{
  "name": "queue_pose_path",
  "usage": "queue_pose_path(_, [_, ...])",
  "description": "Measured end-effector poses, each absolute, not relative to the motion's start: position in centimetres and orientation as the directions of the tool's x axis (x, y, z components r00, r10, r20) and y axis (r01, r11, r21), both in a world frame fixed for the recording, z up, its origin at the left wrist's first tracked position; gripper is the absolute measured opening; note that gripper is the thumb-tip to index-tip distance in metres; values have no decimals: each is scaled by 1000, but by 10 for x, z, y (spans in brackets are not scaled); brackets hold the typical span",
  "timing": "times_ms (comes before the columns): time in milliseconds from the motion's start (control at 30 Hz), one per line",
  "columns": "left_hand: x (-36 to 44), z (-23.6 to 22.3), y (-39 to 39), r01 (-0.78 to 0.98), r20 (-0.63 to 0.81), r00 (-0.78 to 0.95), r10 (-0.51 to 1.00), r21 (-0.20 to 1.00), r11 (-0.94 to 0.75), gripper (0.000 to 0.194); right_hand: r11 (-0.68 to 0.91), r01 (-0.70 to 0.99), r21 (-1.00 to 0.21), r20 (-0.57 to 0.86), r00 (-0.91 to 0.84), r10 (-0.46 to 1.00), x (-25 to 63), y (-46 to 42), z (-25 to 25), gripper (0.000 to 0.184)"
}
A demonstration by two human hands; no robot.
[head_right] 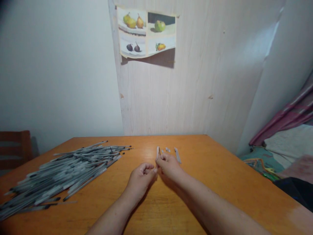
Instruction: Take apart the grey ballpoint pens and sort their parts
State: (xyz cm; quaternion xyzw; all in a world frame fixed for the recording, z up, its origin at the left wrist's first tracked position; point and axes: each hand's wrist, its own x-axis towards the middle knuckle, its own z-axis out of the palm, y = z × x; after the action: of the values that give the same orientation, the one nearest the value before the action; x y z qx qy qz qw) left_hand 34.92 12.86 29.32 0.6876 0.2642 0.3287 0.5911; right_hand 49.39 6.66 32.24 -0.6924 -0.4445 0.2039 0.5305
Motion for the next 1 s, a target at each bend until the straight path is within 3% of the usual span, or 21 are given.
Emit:
queue_pose_path(300, [348, 296, 131, -1, 192, 594, 781, 971, -238, 26, -515, 529, -675, 185, 797, 575, 608, 51, 328, 31])
queue_pose_path(433, [350, 290, 132, -16, 192, 609, 770, 973, -230, 27, -642, 527, -557, 141, 822, 552, 628, 46, 316, 35])
queue_pose_path(667, [350, 287, 135, 17, 183, 610, 771, 970, -244, 27, -685, 555, -472, 81, 800, 594, 631, 51, 300, 21])
queue_pose_path(867, [350, 287, 134, 15, 173, 617, 768, 973, -232, 29, -653, 591, -473, 119, 778, 617, 633, 50, 296, 27])
queue_pose_path(1000, [350, 286, 135, 19, 173, 614, 770, 972, -233, 29, -629, 609, -483, 168, 770, 616, 634, 47, 294, 21])
